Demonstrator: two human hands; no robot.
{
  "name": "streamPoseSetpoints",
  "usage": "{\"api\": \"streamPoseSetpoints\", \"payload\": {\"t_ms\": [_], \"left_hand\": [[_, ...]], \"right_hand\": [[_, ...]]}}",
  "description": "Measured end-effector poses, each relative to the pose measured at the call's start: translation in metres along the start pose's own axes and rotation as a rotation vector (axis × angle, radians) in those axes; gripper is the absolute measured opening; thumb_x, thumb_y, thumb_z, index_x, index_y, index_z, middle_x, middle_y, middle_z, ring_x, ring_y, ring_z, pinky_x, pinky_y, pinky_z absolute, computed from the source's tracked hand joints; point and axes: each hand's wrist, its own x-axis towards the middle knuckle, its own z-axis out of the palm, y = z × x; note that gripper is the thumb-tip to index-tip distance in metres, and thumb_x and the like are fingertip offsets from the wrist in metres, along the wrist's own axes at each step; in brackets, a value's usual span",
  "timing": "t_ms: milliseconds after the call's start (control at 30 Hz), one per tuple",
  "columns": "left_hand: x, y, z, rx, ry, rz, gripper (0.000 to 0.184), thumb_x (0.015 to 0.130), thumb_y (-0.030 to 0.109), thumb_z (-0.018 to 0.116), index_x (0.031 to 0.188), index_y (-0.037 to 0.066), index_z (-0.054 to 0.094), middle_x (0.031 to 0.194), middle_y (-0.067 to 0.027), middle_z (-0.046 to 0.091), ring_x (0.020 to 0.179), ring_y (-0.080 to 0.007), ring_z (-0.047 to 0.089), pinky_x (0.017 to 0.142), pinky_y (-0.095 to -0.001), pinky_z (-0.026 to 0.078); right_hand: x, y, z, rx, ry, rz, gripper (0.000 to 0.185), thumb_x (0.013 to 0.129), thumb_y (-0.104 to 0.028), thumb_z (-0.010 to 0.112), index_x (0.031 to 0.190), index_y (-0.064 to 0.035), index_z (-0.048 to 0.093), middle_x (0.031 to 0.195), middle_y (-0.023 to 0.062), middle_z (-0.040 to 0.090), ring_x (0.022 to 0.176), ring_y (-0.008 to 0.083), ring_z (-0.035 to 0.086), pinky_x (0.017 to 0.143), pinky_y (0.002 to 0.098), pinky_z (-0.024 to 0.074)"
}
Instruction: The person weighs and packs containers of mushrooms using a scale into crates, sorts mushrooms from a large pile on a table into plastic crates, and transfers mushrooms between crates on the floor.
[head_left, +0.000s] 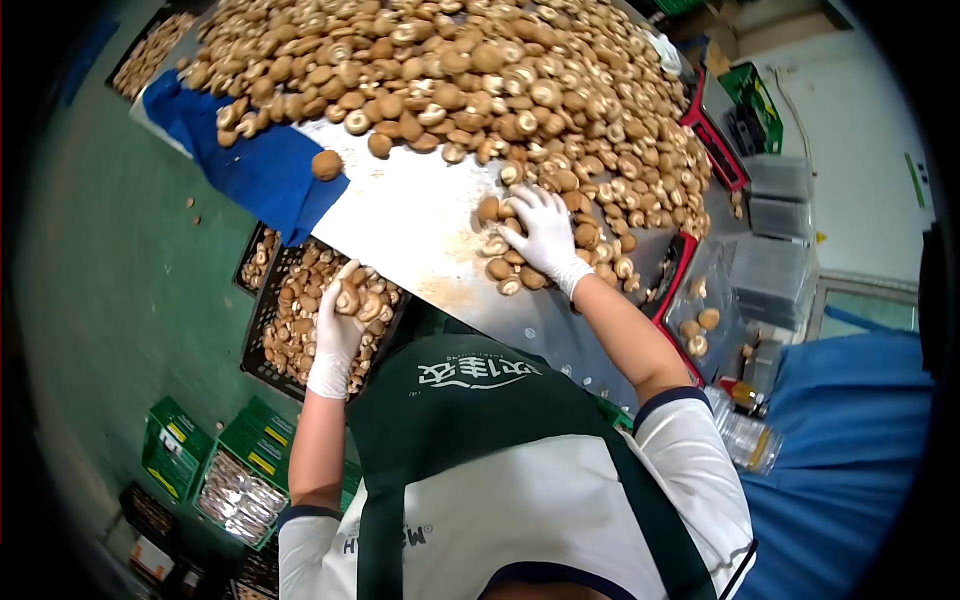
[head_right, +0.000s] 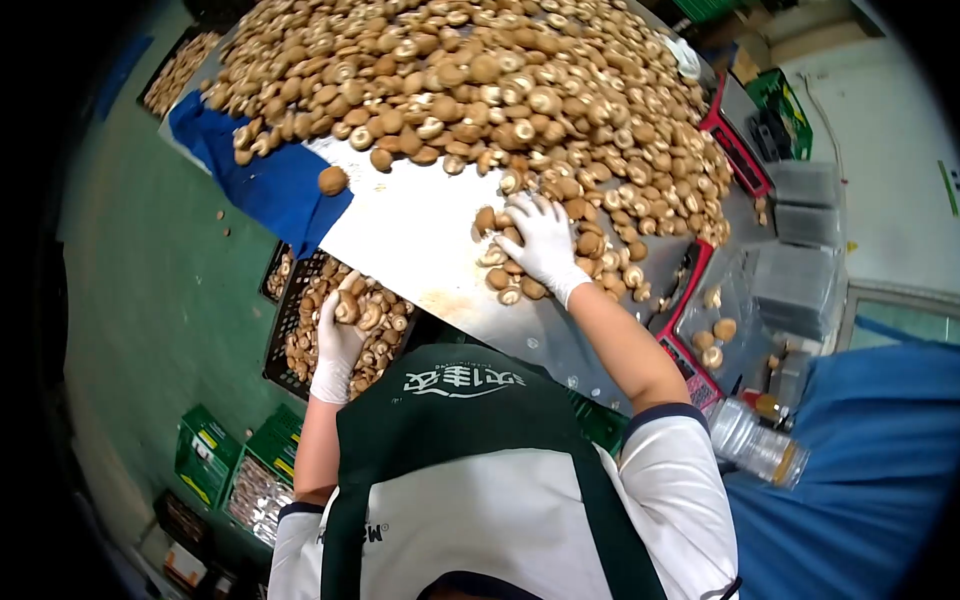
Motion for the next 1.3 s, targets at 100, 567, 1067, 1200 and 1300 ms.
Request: {"api": "streamPoseSetpoints", "payload": {"t_ms": [100,567,1067,1200,1300], "left_hand": [[0.014,-0.027,0.044,0.064,-0.035,-0.072,0.064,0.094,0.043,0.05,0.141,0.002,0.039,0.121,-0.016,0.052,0.09,-0.0242,0.056,0.073,-0.0352,0.048],[0.035,-0.092,0.085,0.165,-0.088,-0.308,0.055,0.096,0.04,0.043,0.14,0.007,0.043,0.125,-0.0131,0.055,0.106,-0.0293,0.06,0.085,-0.0454,0.054],[0.046,-0.082,0.111,0.288,-0.127,-0.369,0.059,0.096,0.045,0.039,0.141,0.007,0.042,0.134,-0.0144,0.05,0.11,-0.0277,0.058,0.092,-0.0457,0.05],[0.04,-0.077,0.131,0.238,-0.214,-0.445,0.062,0.095,0.046,0.04,0.141,0.004,0.041,0.125,-0.0176,0.056,0.102,-0.0293,0.061,0.087,-0.041,0.052],[0.039,-0.077,0.138,0.206,-0.415,-0.494,0.06,0.096,0.04,0.044,0.145,0.007,0.036,0.126,-0.0168,0.053,0.102,-0.0295,0.062,0.084,-0.0371,0.052]], "right_hand": [[-0.021,0.03,-0.023,0.14,0.018,0.161,0.037,0.084,-0.037,0.067,0.111,-0.0117,0.065,0.129,0.0121,0.055,0.121,0.0321,0.048,0.105,0.0448,0.0346],[0.018,0.122,-0.059,0.141,0.245,0.477,0.025,0.084,-0.026,0.064,0.101,-0.0076,0.064,0.111,0.0132,0.063,0.108,0.0319,0.057,0.092,0.0425,0.0454],[-0.024,0.078,-0.061,1.294,0.123,0.469,0.045,0.09,-0.013,0.065,0.131,-0.0008,0.052,0.115,0.006,0.063,0.104,0.0142,0.059,0.09,0.0278,0.0481],[-0.046,0.065,-0.07,1.441,0.051,0.46,0.042,0.092,-0.016,0.064,0.13,-0.0013,0.052,0.115,0.0058,0.062,0.104,0.0139,0.059,0.091,0.0285,0.0478],[-0.052,0.029,-0.072,1.228,-0.014,0.471,0.044,0.091,-0.023,0.064,0.132,-0.0088,0.055,0.117,0.0089,0.064,0.106,0.02,0.061,0.093,0.0308,0.0488]]}}
